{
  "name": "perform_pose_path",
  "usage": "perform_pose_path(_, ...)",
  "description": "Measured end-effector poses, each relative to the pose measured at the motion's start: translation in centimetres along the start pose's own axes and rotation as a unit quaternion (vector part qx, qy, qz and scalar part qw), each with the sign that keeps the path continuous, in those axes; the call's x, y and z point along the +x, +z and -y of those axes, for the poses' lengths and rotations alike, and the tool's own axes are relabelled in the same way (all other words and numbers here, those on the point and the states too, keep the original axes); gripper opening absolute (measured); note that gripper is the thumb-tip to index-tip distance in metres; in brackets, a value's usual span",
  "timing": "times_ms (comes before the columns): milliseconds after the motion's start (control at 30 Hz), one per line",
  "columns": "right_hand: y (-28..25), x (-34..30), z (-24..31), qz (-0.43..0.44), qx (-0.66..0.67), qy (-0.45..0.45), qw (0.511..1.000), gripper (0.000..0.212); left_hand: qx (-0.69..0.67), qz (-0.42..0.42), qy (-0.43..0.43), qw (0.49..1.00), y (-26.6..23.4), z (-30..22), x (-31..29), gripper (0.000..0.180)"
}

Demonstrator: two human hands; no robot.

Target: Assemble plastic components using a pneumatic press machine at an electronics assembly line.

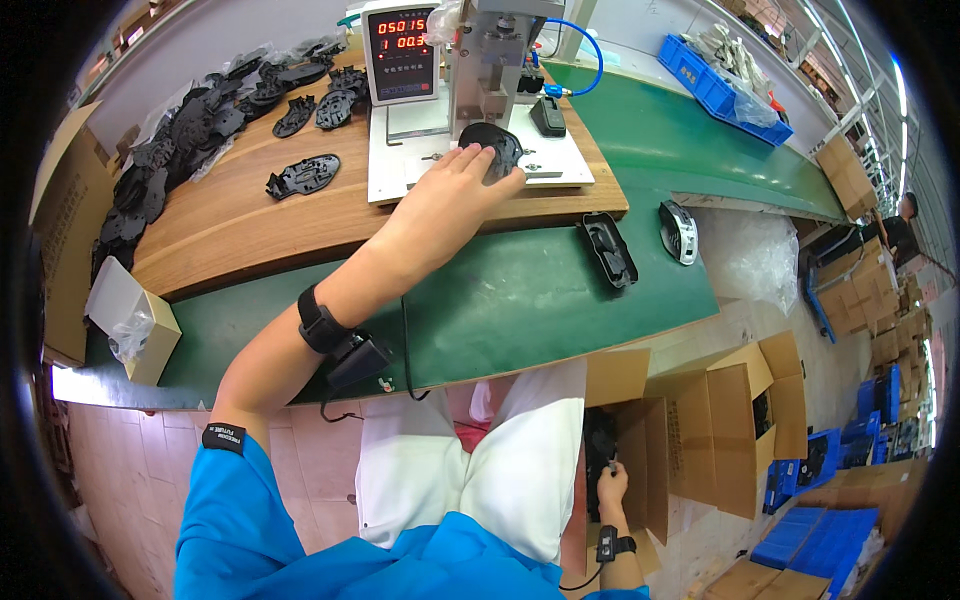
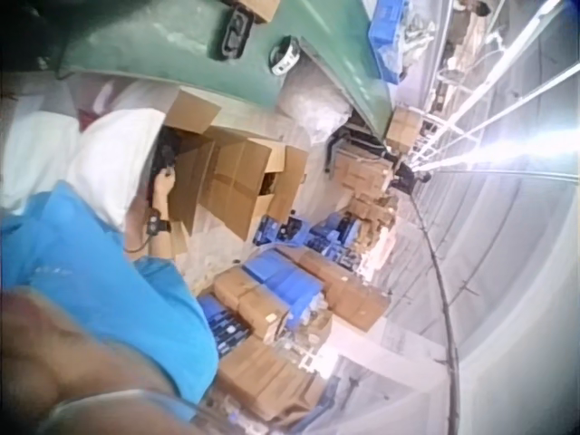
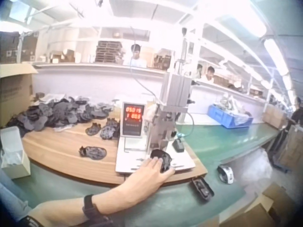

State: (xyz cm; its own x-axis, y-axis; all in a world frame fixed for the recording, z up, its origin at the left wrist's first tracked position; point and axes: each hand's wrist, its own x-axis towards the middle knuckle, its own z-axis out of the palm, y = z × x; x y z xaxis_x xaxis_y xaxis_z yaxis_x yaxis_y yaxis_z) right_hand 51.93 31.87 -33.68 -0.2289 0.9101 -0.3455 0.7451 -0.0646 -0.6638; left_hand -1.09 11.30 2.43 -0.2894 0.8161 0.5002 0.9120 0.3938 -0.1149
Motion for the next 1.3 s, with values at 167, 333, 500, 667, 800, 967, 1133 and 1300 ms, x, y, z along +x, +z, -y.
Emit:
perform_pose_path(167, 3.6, -0.1, -2.6, 0.155, 0.046, 0.104, 0.981, 0.045, -0.004, -0.017, 0.000, 1.000, 0.4, 0.1, -0.2, 0.048)
perform_pose_path(333, 4.0, 0.9, -5.1, 0.259, 0.112, 0.221, 0.934, 0.047, -0.027, -0.048, 0.006, 0.998, 0.0, 0.3, 0.4, 0.045)
perform_pose_path(500, 4.8, -1.8, 5.5, -0.024, 0.020, -0.187, 0.982, 0.025, -0.043, -0.059, 0.003, 0.997, 0.4, 0.5, 0.4, 0.042)
perform_pose_path(667, -1.0, -13.0, 30.7, -0.008, 0.051, -0.522, 0.851, 0.019, -0.103, -0.068, 0.010, 0.992, -0.1, 0.5, 0.9, 0.041)
perform_pose_path(800, -1.2, -15.2, 42.3, -0.013, -0.040, -0.707, 0.706, 0.046, -0.137, -0.092, 0.004, 0.986, 0.2, 1.3, 0.6, 0.046)
perform_pose_path(967, 2.1, -12.1, 52.7, -0.039, -0.057, -0.719, 0.691, 0.069, -0.189, -0.073, -0.008, 0.979, -0.3, 1.6, 0.4, 0.051)
perform_pose_path(1133, 6.7, -8.3, 56.2, -0.055, -0.124, -0.739, 0.659, 0.077, -0.203, -0.089, -0.012, 0.975, 0.0, 1.4, 0.7, 0.049)
perform_pose_path(1300, 8.2, -8.5, 58.3, -0.075, -0.088, -0.711, 0.694, 0.051, -0.224, -0.056, -0.007, 0.973, -0.5, 2.1, 0.6, 0.059)
